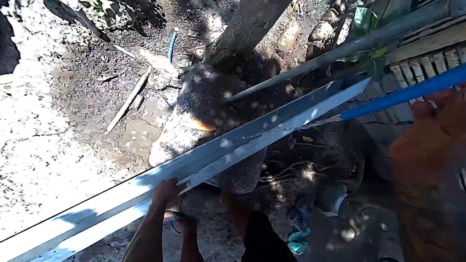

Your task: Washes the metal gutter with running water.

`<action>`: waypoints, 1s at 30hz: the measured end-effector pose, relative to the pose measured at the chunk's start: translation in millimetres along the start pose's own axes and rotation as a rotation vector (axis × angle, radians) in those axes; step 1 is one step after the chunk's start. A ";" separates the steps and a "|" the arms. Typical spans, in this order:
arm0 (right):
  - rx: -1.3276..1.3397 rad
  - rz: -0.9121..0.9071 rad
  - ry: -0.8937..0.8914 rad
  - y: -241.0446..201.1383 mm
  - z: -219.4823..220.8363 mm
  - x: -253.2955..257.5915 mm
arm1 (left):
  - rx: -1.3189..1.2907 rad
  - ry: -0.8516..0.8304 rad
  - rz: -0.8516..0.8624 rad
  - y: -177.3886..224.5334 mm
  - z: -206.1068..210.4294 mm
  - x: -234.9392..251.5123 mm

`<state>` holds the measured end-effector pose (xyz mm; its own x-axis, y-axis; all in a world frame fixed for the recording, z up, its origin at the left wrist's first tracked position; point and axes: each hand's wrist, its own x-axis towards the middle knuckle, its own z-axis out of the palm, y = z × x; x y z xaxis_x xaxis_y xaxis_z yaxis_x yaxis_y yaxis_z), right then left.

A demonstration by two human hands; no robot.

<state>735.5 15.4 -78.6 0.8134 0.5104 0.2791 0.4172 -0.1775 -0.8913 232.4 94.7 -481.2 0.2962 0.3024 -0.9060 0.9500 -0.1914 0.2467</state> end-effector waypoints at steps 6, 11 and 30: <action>0.158 0.956 -0.452 141.1 121.9 -72.9 | 0.044 0.000 0.013 -2.5 -31.1 20.4; 0.039 0.959 -0.591 207.1 221.9 -93.1 | 0.039 0.008 -0.037 -5.5 -19.8 37.6; -0.649 -0.185 -0.915 326.6 415.3 -189.5 | 0.019 0.148 -0.031 -5.4 62.5 52.8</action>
<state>549.3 210.1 -571.0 0.2266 0.9498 -0.2159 0.8480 -0.3014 -0.4359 236.7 53.3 -551.9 0.2796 0.4428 -0.8519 0.9573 -0.1967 0.2120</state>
